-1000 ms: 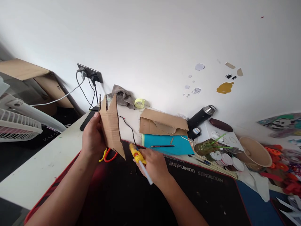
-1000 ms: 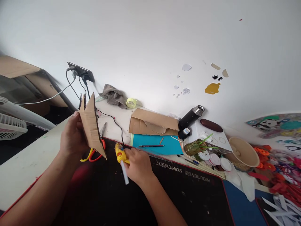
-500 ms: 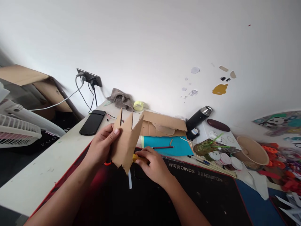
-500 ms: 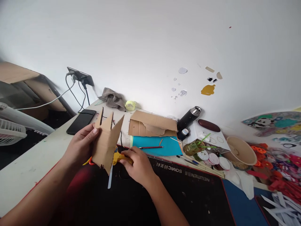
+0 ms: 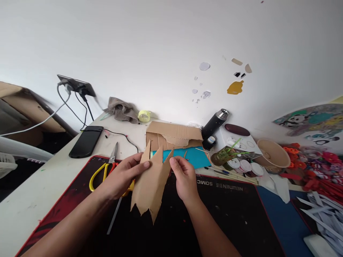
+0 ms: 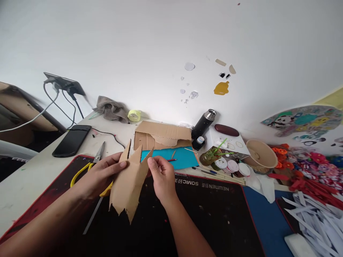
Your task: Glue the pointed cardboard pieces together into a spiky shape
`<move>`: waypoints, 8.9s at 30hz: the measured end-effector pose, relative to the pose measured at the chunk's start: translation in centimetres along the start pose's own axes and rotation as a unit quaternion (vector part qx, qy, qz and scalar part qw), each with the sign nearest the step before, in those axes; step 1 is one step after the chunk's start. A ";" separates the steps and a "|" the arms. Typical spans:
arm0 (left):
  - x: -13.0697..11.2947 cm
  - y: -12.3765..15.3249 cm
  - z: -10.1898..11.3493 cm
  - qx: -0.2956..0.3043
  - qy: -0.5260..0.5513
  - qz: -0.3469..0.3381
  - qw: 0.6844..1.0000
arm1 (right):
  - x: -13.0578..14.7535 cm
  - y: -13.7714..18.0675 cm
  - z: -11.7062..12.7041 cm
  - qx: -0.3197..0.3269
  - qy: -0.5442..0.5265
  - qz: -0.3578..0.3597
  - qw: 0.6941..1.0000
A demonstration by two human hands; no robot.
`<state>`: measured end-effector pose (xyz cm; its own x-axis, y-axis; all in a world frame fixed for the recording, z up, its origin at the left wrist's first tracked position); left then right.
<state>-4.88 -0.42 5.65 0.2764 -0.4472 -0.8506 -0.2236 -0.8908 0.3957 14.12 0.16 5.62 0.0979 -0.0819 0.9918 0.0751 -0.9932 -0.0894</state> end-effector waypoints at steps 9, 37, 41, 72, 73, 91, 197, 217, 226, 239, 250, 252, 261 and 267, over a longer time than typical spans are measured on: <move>0.1 -1.6 -2.1 0.020 -0.019 0.013 1.000 | -1.0 0.5 1.1 0.025 0.004 -0.025 0.999; 0.6 -2.3 -3.3 0.036 -0.042 0.027 0.998 | -1.2 0.9 2.0 0.075 -0.003 -0.060 0.995; 0.7 -2.2 -3.7 0.046 -0.045 0.049 0.997 | -1.2 0.9 2.0 0.086 -0.002 -0.058 0.995; 0.6 -2.3 -3.8 0.092 -0.050 0.060 0.993 | -1.5 1.3 1.1 0.126 -0.156 -0.107 0.974; 0.6 -2.3 -3.8 0.094 -0.049 0.060 0.993 | -1.6 1.3 1.1 0.126 -0.163 -0.110 0.972; 0.0 -2.1 -4.0 0.092 -0.085 0.070 0.990 | -1.9 1.6 0.8 0.132 -0.178 -0.134 0.966; -0.2 -1.6 -3.1 0.138 -0.066 0.115 0.982 | -2.6 2.1 -0.2 0.175 -0.237 -0.139 0.946; -0.9 -2.2 -2.9 0.066 -0.153 0.028 0.986 | -2.1 1.5 -0.4 0.077 -0.189 -0.152 0.967; -1.8 1.6 -2.2 -0.047 -0.426 -0.150 0.891 | -2.1 0.8 0.3 -0.038 -0.164 -0.123 0.978; 0.1 0.4 -2.1 -0.069 -0.447 -0.095 0.887 | -0.6 1.7 0.2 -0.027 -0.108 -0.036 0.993; 1.4 -0.2 -1.7 -0.043 -0.265 -0.068 0.961 | -1.3 0.8 1.8 -0.094 -0.005 -0.005 0.996; 1.7 -0.2 -2.0 -0.037 -0.287 -0.055 0.956 | -1.4 0.7 1.5 -0.079 0.020 -0.015 0.997; 0.0 -0.6 -2.6 -0.067 -0.367 -0.131 0.919 | -1.3 0.2 1.6 -0.078 0.108 -0.038 0.990; -0.1 -1.3 -1.9 -0.088 -0.411 -0.140 0.897 | -1.4 0.2 1.4 -0.064 0.112 -0.033 0.991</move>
<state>-2.85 0.62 5.90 -0.4988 -0.0574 -0.8648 -0.0827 -0.9901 0.1134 15.41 0.17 4.07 -0.1278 -0.0184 0.9916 -0.0538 -0.9982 -0.0255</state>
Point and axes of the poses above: each hand's wrist, its own y-axis away from the middle knuckle, its own z-axis out of the back of the hand, x = y × z, the point moved 4 cm from there along -y, towards the middle knuckle, and after that the axes turned 4 degrees about z, right-handed, at the moved point
